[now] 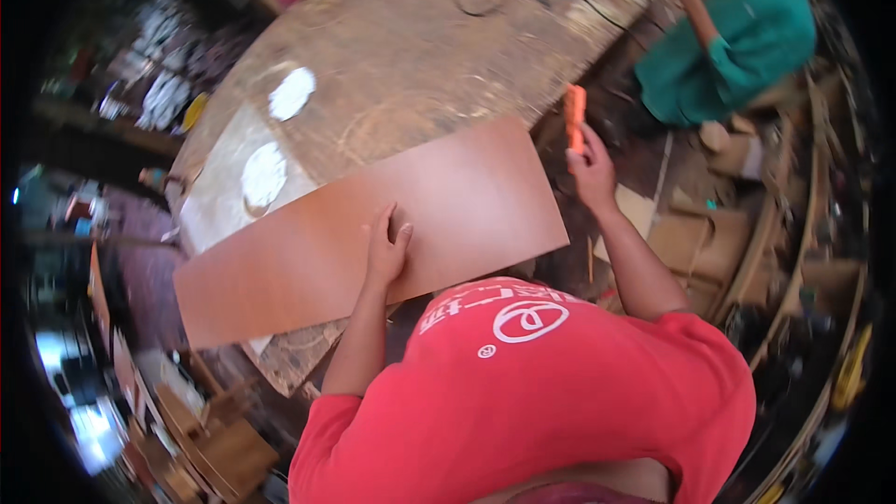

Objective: The person trims the edges of a wooden panel using an edge trimmer, rotating and flipping the panel by hand to trim along its different sides.

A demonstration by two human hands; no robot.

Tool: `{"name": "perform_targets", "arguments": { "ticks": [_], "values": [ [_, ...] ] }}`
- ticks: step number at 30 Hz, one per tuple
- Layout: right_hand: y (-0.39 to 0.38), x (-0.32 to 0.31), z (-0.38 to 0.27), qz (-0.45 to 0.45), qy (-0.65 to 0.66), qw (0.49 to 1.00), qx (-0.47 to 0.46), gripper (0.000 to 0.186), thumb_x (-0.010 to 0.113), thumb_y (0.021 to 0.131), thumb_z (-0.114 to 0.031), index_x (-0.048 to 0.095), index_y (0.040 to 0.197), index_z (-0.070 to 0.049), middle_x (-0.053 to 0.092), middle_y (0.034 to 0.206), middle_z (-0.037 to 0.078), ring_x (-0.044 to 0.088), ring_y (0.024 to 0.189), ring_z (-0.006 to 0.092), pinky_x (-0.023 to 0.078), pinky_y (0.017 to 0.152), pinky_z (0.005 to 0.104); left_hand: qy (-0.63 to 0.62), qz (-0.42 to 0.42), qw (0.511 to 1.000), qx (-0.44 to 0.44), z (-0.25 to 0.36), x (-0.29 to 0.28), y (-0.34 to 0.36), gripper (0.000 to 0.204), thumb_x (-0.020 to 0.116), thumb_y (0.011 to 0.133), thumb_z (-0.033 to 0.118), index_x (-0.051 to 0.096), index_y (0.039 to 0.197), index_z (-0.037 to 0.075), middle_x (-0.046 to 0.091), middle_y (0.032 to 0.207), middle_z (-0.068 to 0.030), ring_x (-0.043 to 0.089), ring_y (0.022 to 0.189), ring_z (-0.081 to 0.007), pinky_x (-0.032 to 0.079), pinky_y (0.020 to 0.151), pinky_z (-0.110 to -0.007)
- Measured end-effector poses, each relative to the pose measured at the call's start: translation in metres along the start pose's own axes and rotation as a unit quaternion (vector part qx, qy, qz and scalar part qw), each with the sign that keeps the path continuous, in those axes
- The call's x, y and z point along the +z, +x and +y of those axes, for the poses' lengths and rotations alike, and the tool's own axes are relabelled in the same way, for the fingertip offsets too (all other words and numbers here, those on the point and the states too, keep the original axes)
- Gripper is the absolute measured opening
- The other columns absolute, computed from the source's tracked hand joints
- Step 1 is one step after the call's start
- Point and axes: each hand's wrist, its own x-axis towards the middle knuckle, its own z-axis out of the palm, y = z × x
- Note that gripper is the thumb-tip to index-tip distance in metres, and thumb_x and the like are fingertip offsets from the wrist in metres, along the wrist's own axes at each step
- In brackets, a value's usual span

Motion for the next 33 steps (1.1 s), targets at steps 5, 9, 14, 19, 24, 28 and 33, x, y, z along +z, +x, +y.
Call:
{"name": "perform_targets", "arguments": {
  "ticks": [5, 9, 14, 19, 24, 28, 33],
  "values": [
    [-0.086, 0.038, -0.053, -0.016, -0.098, 0.995, 0.003, 0.039, 0.066, 0.086, -0.004, 0.051, 0.123, -0.005, 0.058, 0.089, 0.001, 0.054, 0.074, 0.0082, 0.045, 0.066, 0.0252, -0.403, -0.186, 0.895, 0.037, 0.067, 0.022, 0.01, 0.056, 0.051, 0.098, 0.028, 0.035, 0.144, 0.0, 0.045, 0.141, -0.0182, 0.045, 0.131, -0.026, 0.034, 0.109, -0.039],
    [-0.129, 0.054, -0.061, -0.008, -0.258, 0.963, -0.076, 0.032, 0.073, 0.078, -0.011, 0.06, 0.107, -0.008, 0.06, 0.088, 0.013, 0.063, 0.079, 0.0278, 0.05, 0.067, 0.0358, -0.573, -0.256, 0.778, -0.043, 0.098, 0.038, 0.012, 0.064, 0.045, 0.099, 0.046, 0.035, 0.143, 0.0, 0.048, 0.137, -0.0175, 0.049, 0.126, -0.0248, 0.038, 0.106, -0.037],
    [-0.143, 0.045, -0.061, -0.063, -0.367, 0.912, -0.172, 0.03, 0.074, 0.076, -0.016, 0.061, 0.102, -0.01, 0.055, 0.078, 0.009, 0.058, 0.077, 0.0276, 0.048, 0.065, 0.0393, -0.519, -0.29, 0.795, -0.116, 0.125, 0.053, 0.012, 0.042, 0.052, 0.1, 0.028, 0.047, 0.131, 0.001, 0.061, 0.116, -0.0093, 0.061, 0.105, -0.0166, 0.048, 0.094, -0.032],
    [-0.12, 0.015, -0.055, -0.13, -0.337, 0.909, -0.209, 0.033, 0.075, 0.074, -0.017, 0.062, 0.104, -0.011, 0.059, 0.087, 0.008, 0.057, 0.083, 0.0268, 0.049, 0.068, 0.0371, -0.467, -0.24, 0.837, -0.155, 0.147, 0.069, 0.022, 0.03, 0.054, 0.096, 0.014, 0.054, 0.123, 0.001, 0.065, 0.104, -0.006, 0.065, 0.09, -0.0125, 0.054, 0.083, -0.027],
    [-0.09, -0.017, -0.041, -0.081, -0.251, 0.927, -0.268, 0.043, 0.077, 0.074, -0.018, 0.06, 0.113, -0.008, 0.062, 0.101, 0.01, 0.059, 0.087, 0.0237, 0.05, 0.072, 0.0325, -0.455, -0.213, 0.848, -0.17, 0.158, 0.088, 0.024, 0.026, 0.054, 0.095, 0.011, 0.057, 0.119, 0.001, 0.066, 0.097, -0.0049, 0.066, 0.084, -0.0116, 0.057, 0.079, -0.027],
    [-0.068, -0.03, -0.001, -0.144, 0.071, 0.984, 0.078, 0.04, 0.07, 0.087, -0.014, 0.051, 0.118, 0.001, 0.061, 0.099, 0.007, 0.059, 0.085, 0.0114, 0.05, 0.067, 0.0268, -0.449, -0.237, 0.851, -0.133, 0.175, 0.106, 0.027, 0.026, 0.054, 0.094, 0.009, 0.058, 0.118, 0.0, 0.067, 0.097, -0.0057, 0.066, 0.084, -0.0117, 0.057, 0.078, -0.026],
    [-0.047, -0.025, 0.008, -0.277, 0.27, 0.874, 0.293, 0.017, 0.062, 0.092, -0.012, 0.052, 0.103, -0.005, 0.059, 0.083, 0.003, 0.056, 0.062, 0.0078, 0.046, 0.052, 0.0222, -0.422, -0.167, 0.882, -0.127, 0.184, 0.131, 0.047, 0.029, 0.056, 0.096, 0.014, 0.058, 0.12, -0.003, 0.068, 0.099, -0.0078, 0.066, 0.082, -0.0116, 0.056, 0.076, -0.025]
  ]
}}
